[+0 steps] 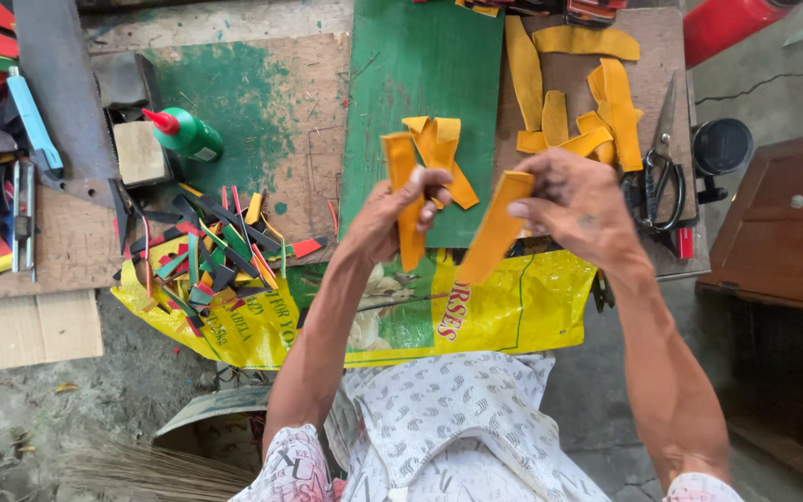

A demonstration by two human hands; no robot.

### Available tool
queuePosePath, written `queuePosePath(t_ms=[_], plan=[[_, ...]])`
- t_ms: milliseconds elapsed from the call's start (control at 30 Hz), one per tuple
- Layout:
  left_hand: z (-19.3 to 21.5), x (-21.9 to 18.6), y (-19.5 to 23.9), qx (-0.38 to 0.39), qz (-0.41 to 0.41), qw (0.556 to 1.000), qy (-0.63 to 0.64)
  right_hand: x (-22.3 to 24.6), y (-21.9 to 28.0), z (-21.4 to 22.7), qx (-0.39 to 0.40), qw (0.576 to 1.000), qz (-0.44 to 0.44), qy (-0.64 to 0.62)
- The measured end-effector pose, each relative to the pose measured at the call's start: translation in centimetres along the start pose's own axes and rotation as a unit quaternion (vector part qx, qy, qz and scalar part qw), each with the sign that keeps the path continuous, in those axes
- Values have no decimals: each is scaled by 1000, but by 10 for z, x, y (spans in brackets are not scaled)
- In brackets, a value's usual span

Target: The person sorts and stacks colorful foam pieces on a workbench. They handle red, orange, and yellow pieces, aligning them into neat piles by hand.

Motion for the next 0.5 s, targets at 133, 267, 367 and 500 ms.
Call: queuePosePath(t_ms=[133,267,367,500], plan=[[-22,14,3,52,72,996,-1,8,-41,-33,-8,999,47,-19],[-25,6,8,52,34,997,-39,3,-58,-57,-13,996,55,-64],[-17,6,10,28,34,998,-38,-1,-58,-59,23,991,119,-59],[-6,6,9,-29,-12,999,-11,-35,-77,4,-193,972,67,115]])
Point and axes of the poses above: each hand's wrist, its own y-axis away from the middle knuckle, its own z-axis out of the back of the hand, x = y × z, the point moved 6 cm from there along -y, towards the middle knuckle, and after that the axes turned 12 degrees about y, right-handed, at the moved point
